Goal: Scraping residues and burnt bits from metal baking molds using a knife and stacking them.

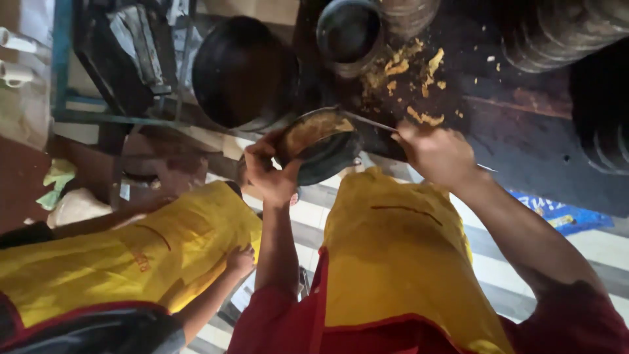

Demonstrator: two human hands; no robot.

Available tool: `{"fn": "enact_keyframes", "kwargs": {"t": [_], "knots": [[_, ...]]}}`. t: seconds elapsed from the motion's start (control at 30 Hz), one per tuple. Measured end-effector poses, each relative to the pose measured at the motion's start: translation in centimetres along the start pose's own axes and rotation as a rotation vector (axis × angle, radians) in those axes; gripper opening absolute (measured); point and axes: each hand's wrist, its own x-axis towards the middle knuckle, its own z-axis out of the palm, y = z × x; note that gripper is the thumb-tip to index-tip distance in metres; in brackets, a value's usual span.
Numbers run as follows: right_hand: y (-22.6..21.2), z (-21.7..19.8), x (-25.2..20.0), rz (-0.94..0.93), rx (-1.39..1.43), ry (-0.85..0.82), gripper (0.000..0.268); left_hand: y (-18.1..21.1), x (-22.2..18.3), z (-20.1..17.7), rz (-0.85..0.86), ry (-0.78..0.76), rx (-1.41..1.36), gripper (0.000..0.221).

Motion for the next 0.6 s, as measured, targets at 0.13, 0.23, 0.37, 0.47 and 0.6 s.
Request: {"fn": "enact_keyframes", "kwargs": {"t": [0.13, 0.23, 0.37, 0.47, 0.6], "knots": [[-0.6, 0.4, 0.0, -0.122, 0.107, 0.043, 0.015, -1.0, -1.1, -1.0, 0.03, 0.068, 0.06, 0.053], [-0.7, -0.5, 1.9, -0.037, -0.004, 0.06, 0.014, -0.4, -0.1, -0.4, -0.029, 0.063, 0.091, 0.054], [-0.8, 0.4, 1.6, -0.009, 0.02, -0.126, 0.014, 0.4, -0.2, -0.6, -0.046, 0.051, 0.047, 0.051], [-0.9, 0.5, 2.5, -0.033, -0.037, -0.01, 0.018, 0.5, 0.5, -0.3, 0.029, 0.036, 0.076, 0.053], [-0.4, 1.5, 2.3, 0.037, 0.057, -0.072, 0.015, 0.9, 0.4, -0.3, 0.035, 0.079, 0.143, 0.047]]}}
